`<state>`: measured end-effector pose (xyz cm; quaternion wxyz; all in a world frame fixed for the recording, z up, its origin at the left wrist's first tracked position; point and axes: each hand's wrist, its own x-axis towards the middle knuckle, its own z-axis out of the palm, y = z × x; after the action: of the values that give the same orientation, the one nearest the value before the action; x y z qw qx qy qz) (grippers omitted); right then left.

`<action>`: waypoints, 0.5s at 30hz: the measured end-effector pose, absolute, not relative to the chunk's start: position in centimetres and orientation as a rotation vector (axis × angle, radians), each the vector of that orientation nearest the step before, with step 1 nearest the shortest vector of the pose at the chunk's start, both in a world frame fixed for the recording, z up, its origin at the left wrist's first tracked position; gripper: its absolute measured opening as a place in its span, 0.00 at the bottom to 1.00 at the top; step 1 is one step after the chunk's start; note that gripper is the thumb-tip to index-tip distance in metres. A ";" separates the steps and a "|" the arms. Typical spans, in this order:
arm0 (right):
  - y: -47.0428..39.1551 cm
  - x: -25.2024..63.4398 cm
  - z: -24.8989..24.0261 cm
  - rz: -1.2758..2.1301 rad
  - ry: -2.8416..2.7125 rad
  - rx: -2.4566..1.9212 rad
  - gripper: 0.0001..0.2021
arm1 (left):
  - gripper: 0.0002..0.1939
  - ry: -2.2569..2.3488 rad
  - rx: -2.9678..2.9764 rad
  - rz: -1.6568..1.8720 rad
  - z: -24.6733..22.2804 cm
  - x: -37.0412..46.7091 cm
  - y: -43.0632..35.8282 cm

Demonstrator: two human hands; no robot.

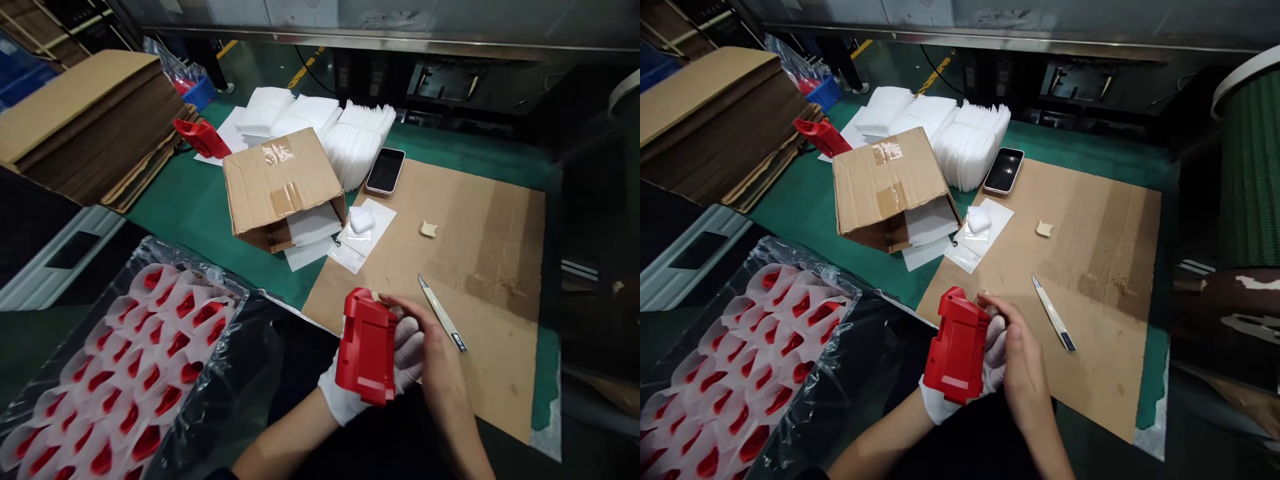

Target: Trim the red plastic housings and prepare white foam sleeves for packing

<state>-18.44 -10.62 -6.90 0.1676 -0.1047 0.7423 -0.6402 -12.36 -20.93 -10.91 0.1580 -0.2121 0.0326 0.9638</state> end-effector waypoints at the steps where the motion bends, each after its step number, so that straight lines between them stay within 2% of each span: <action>1: -10.2 -18.6 -7.2 -1.885 2.063 -0.267 0.27 | 0.21 0.035 -0.617 2.767 -10.4 -12.4 -21.2; 4: -9.2 -19.4 -9.0 -1.933 2.139 -0.160 0.24 | 0.25 -0.045 -0.626 2.803 -9.3 -12.7 -22.0; 7: -8.7 -20.3 -12.5 -1.504 2.538 -0.265 0.19 | 0.21 -0.019 -0.660 2.840 -9.2 -13.1 -22.7; 10: -8.6 -20.6 -16.1 -1.126 2.696 -0.494 0.23 | 0.20 0.012 -0.680 2.868 -9.7 -13.1 -23.2; 15: -8.8 -20.2 -18.7 -1.137 2.699 -0.562 0.17 | 0.21 0.016 -0.653 2.890 -10.1 -12.8 -24.4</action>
<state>-20.24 -8.82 -18.70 0.0796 -0.1879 0.9021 -0.3802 -12.81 -24.36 -10.12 0.0891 -0.2194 0.0054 0.9715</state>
